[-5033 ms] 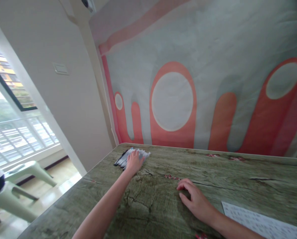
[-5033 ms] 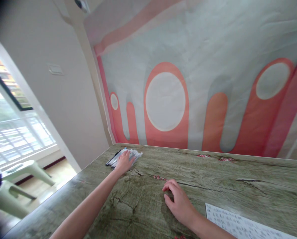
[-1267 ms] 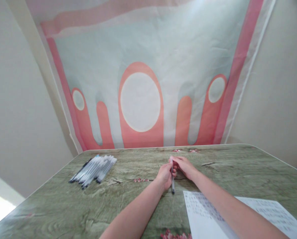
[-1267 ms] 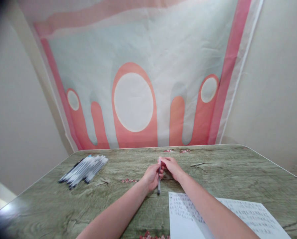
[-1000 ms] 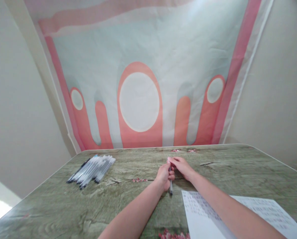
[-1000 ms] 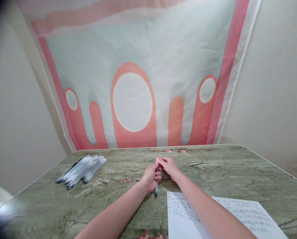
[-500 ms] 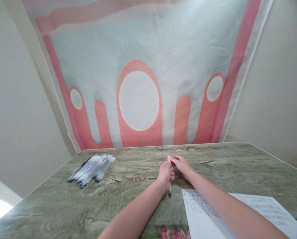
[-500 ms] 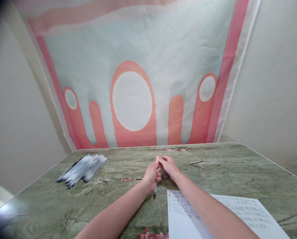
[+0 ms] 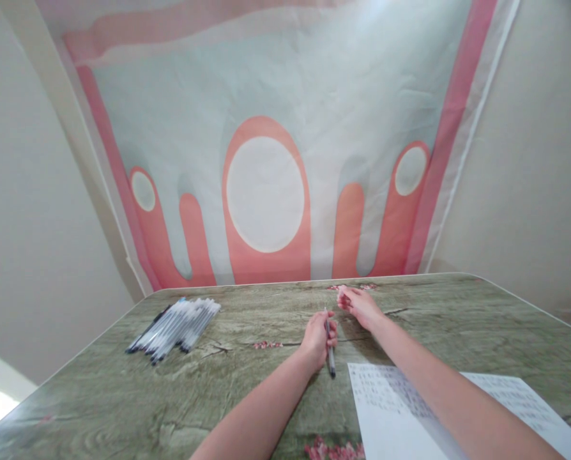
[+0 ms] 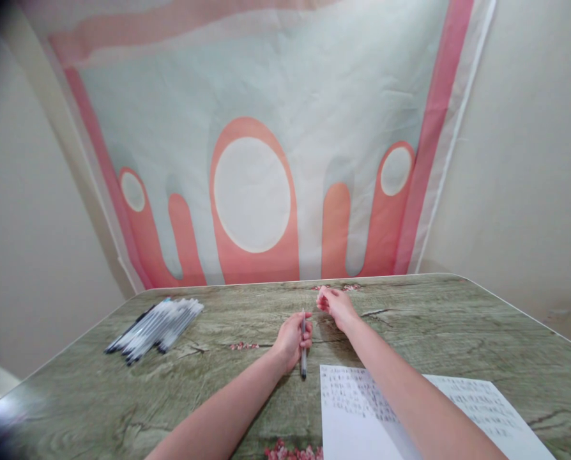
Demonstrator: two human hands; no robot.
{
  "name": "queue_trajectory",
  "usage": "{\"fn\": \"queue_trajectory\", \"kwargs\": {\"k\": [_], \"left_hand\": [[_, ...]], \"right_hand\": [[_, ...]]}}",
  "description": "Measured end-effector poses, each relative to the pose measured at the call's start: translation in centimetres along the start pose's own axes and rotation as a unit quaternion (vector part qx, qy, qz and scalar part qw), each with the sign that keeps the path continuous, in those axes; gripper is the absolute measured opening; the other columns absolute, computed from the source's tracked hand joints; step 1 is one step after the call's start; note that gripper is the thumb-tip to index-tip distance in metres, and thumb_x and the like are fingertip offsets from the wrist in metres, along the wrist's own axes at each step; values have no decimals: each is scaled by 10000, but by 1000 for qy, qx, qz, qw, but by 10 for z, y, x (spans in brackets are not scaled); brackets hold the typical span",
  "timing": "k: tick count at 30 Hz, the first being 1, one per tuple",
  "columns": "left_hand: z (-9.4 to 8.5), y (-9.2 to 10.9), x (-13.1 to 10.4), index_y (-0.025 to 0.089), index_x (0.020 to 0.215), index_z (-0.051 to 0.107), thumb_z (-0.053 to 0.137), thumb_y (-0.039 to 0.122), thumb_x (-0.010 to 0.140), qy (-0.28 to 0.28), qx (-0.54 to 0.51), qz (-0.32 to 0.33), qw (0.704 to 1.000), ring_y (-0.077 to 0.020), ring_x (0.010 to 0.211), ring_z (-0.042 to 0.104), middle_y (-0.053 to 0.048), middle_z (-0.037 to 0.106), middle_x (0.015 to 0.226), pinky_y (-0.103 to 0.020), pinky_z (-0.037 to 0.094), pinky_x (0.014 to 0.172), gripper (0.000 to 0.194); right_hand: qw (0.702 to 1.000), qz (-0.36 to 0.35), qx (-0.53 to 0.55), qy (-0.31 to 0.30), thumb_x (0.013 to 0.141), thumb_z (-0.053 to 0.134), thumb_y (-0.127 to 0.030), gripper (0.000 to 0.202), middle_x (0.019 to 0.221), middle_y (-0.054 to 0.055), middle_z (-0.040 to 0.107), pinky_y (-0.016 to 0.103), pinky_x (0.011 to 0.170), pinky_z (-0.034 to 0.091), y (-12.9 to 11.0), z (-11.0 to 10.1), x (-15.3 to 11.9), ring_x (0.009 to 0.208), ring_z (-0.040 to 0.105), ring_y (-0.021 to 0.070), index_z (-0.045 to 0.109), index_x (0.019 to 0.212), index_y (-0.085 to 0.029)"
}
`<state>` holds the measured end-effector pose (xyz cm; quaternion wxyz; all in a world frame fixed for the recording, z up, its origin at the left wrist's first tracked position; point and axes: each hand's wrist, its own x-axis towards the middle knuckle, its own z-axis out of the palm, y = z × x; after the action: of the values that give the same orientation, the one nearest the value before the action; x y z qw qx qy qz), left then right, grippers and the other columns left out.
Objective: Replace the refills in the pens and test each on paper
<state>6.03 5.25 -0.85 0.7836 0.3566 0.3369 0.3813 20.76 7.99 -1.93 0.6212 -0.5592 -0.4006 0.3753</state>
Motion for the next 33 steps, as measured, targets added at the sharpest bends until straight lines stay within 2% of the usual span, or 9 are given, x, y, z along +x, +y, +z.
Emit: {"fn": "queue_trajectory", "kwargs": {"k": [5, 9, 12, 22, 28, 33], "left_hand": [[-1, -1, 2, 151, 893, 446, 416, 233, 798, 2, -14, -8, 1000, -49, 424, 366, 18, 453, 584, -157, 189, 397, 129], [-1, -2, 3, 157, 893, 447, 423, 222, 804, -3, -9, -7, 1000, -50, 424, 373, 16, 459, 586, -155, 193, 400, 113], [-1, -2, 3, 159, 887, 445, 421, 231, 815, -3, -5, -3, 1000, -50, 424, 375, 17, 457, 584, -155, 190, 399, 104], [0, -2, 2, 155, 891, 446, 424, 250, 826, -10, 6, -3, 1000, -51, 425, 376, 19, 454, 591, -157, 191, 393, 118], [-1, -3, 2, 159, 897, 455, 441, 265, 818, -12, 10, -2, 1000, -50, 431, 376, 20, 457, 596, -156, 197, 398, 133], [-1, -3, 3, 156, 900, 460, 447, 266, 811, -16, 11, 1, 1000, -53, 434, 377, 20, 457, 596, -158, 194, 399, 142]], "right_hand": [[991, -43, -113, 55, 715, 533, -420, 257, 592, 19, 588, 250, 507, 442, 5, -38, 22, 522, 540, 130, 555, 750, -166], [969, -91, -215, 87, 700, 548, -319, 192, 692, 38, 631, 280, 620, 440, 18, -51, 28, 633, 573, 155, 571, 816, -168], [947, -124, -285, 85, 698, 550, -285, 151, 763, 54, 651, 300, 708, 420, 27, -52, 28, 719, 584, 176, 596, 788, -172], [887, -172, -420, 81, 749, 505, -253, 168, 817, 77, 643, 282, 756, 394, 33, -51, 29, 777, 567, 181, 622, 818, -155], [874, -177, -444, 92, 762, 488, -243, 173, 825, 85, 630, 283, 778, 382, 35, -50, 31, 817, 548, 189, 623, 822, -153], [878, -162, -438, 108, 783, 442, -242, 211, 830, 102, 628, 298, 794, 380, 37, -52, 36, 849, 542, 203, 631, 795, -149]]}}
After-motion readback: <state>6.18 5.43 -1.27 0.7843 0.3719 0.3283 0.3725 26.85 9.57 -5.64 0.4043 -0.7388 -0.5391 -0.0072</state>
